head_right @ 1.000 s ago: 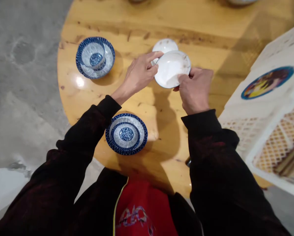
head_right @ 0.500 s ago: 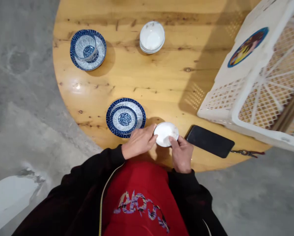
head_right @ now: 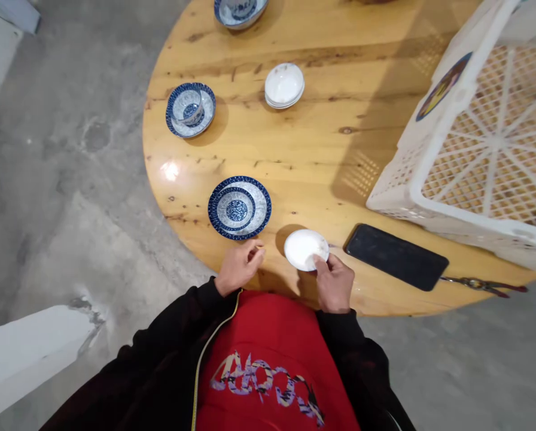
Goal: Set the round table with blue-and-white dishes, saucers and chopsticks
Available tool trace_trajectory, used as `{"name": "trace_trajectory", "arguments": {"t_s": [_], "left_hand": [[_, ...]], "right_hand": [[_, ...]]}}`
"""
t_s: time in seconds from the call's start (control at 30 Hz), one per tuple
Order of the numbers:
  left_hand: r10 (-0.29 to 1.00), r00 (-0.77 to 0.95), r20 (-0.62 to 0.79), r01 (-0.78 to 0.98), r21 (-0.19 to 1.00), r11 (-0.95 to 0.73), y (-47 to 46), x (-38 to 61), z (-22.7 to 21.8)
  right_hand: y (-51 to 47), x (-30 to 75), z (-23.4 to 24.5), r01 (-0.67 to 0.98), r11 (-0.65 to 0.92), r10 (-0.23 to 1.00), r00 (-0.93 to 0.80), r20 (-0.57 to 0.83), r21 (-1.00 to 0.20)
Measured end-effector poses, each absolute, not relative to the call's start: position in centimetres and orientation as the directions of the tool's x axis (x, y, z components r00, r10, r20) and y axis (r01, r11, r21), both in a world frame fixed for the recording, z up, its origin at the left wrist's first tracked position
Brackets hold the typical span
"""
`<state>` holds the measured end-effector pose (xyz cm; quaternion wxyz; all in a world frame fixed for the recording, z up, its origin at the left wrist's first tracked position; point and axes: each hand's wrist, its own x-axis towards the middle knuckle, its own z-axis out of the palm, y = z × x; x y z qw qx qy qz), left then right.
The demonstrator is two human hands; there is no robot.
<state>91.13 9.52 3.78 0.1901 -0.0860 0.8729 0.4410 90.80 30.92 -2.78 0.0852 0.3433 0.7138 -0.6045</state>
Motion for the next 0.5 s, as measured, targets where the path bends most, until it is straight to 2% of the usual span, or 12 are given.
{"name": "trace_trajectory", "arguments": {"t_s": [0.1, 0.2, 0.3, 0.5], "left_hand": [[-0.297, -0.858, -0.419, -0.507, 0.783, 0.361, 7.8, 92.2, 2.6], [-0.496, -0.776, -0.390, -0.523, 0.838, 0.158, 6.0, 91.3, 2.3], [-0.522, -0.760, -0.387, -0.513, 0.851, 0.117, 4.7, 89.6, 2.5], [-0.554, -0.747, -0.366, -0.546, 0.814, 0.198, 3.4, 87.6, 1.7]], "right_hand": [[31.2, 91.4, -3.1, 0.599, 0.021, 0.387, -0.743, -0.546, -0.800], [31.3, 91.7, -3.2, 0.576, 0.056, 0.364, -0.772, -0.521, -0.815], [31.2, 91.6, -3.3, 0.551, 0.048, 0.351, -0.790, -0.502, -0.833], [30.7, 91.8, -3.3, 0.535, 0.030, 0.338, -0.800, -0.495, -0.844]]}}
